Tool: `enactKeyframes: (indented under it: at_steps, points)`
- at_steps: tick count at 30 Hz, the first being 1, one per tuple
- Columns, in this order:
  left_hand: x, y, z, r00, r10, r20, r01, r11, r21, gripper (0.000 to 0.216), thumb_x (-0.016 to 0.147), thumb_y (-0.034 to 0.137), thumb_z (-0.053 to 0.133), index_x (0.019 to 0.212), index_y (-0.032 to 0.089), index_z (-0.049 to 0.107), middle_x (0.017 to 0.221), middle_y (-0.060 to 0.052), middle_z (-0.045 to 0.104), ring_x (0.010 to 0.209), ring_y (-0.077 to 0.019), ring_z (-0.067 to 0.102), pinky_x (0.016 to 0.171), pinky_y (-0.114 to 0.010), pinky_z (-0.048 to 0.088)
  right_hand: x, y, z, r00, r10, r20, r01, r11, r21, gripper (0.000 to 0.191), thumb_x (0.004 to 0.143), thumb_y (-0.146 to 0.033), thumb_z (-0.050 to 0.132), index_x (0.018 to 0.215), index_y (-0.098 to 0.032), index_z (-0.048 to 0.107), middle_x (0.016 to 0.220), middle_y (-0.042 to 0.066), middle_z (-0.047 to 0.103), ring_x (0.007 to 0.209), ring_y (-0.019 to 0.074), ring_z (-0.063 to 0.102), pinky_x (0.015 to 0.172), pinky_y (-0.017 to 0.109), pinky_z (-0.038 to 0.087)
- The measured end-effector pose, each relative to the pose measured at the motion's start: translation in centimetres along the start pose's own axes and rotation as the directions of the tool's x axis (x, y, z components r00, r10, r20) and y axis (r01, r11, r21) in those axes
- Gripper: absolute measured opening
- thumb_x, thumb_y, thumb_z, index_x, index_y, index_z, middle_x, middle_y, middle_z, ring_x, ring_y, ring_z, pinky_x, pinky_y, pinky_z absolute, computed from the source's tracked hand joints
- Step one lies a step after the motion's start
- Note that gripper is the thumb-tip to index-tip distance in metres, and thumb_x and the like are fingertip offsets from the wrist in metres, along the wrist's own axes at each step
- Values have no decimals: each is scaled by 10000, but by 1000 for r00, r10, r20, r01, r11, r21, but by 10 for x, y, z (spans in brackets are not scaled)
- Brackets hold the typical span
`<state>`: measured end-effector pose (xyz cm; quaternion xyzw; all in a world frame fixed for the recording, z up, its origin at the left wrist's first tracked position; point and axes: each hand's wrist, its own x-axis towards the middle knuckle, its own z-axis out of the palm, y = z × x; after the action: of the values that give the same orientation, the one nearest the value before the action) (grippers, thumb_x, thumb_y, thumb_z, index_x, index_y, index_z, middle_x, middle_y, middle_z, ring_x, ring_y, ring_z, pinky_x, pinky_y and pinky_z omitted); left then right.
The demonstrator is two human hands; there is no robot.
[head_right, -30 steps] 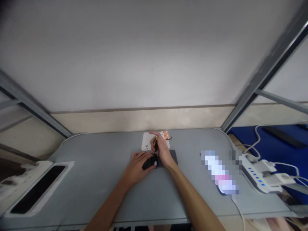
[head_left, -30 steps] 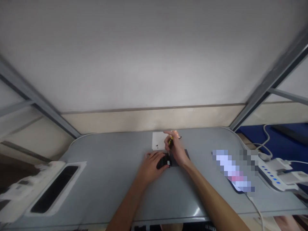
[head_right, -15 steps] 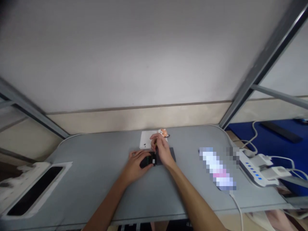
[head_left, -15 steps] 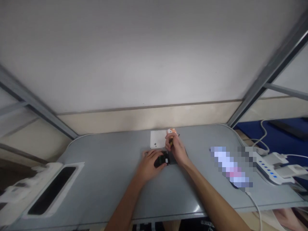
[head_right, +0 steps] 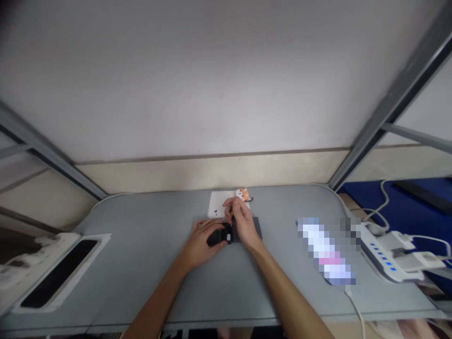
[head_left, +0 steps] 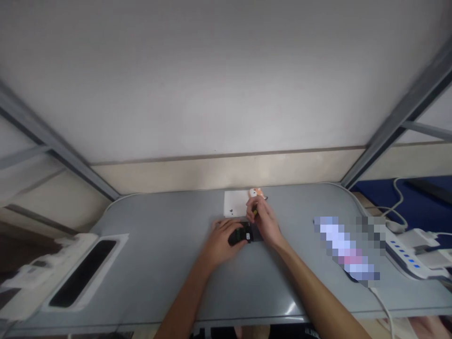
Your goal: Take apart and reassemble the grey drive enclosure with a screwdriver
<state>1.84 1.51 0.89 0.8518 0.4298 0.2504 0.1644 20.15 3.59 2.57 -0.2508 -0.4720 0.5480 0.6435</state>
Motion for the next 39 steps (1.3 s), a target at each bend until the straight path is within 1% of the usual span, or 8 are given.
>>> enactKeyframes:
  at_steps: [4, 7, 11, 13, 16, 26, 32, 39]
  points:
    - [0, 0, 0, 1000, 2, 6, -2, 1000, -5, 284, 865, 288, 788, 1131, 268, 693, 1339, -43, 723, 1274, -288, 630, 1099, -490, 389, 5, -2, 8, 1000, -1, -31, 0, 999, -34, 397, 1029, -601, 496, 995, -221, 606, 647, -56, 443, 545, 99, 412, 542, 251, 331]
    - [-1, -2, 2, 1000, 10, 10, -10, 1000, 3, 304, 869, 306, 787, 1154, 266, 688, 1365, -58, 710, 1280, -293, 627, 1103, -496, 384, 16, -3, 20, 996, 10, -86, -17, 997, -80, 382, 998, -623, 542, 962, -243, 524, 676, -64, 474, 536, 90, 428, 518, 236, 342]
    - [-1, -6, 5, 1000, 7, 6, -7, 1000, 19, 337, 859, 322, 807, 1163, 258, 678, 1352, -60, 715, 1274, -295, 631, 1091, -493, 386, 31, -3, 30, 997, 71, 18, -68, 989, -130, 421, 974, -653, 553, 925, -237, 507, 705, -55, 522, 547, 88, 485, 528, 235, 388]
    - [-1, -7, 6, 1000, 5, 2, -5, 1000, 22, 343, 852, 324, 817, 1158, 255, 677, 1342, -57, 720, 1270, -293, 634, 1096, -493, 380, 33, -2, 31, 996, 95, 1, -94, 990, -104, 437, 978, -670, 526, 923, -236, 511, 655, -69, 476, 504, 83, 428, 483, 225, 333]
    - [0, -8, 7, 1000, 11, 8, -11, 1000, 23, 334, 857, 338, 817, 1152, 258, 680, 1350, -54, 718, 1276, -294, 630, 1101, -498, 368, 29, 1, 29, 995, 63, -79, -69, 995, -73, 450, 984, -675, 508, 872, -239, 483, 609, -82, 410, 481, 80, 334, 455, 218, 266]
    - [0, -3, 4, 999, -17, 38, 16, 999, 31, 344, 870, 379, 800, 1172, 275, 674, 1385, -41, 701, 1308, -292, 609, 1125, -502, 341, 22, 1, 29, 988, 15, -153, -33, 993, -115, 464, 996, -674, 480, 836, -238, 474, 615, -69, 417, 494, 88, 343, 448, 227, 264]
    - [1, -2, 5, 999, -14, 38, 13, 1000, 20, 386, 849, 373, 816, 1196, 275, 679, 1355, -57, 715, 1291, -299, 617, 1107, -492, 366, 27, 3, 30, 983, 37, -179, -49, 997, -66, 450, 988, -667, 507, 849, -241, 478, 585, -82, 398, 468, 78, 320, 438, 213, 256]
    - [1, -2, 4, 1000, -9, 23, 10, 1000, -4, 389, 830, 357, 828, 1187, 288, 689, 1338, -53, 720, 1278, -305, 620, 1102, -496, 382, 27, 6, 33, 976, 35, -216, -51, 996, -68, 473, 958, -701, 528, 830, -249, 473, 561, -83, 381, 446, 79, 299, 409, 209, 247]
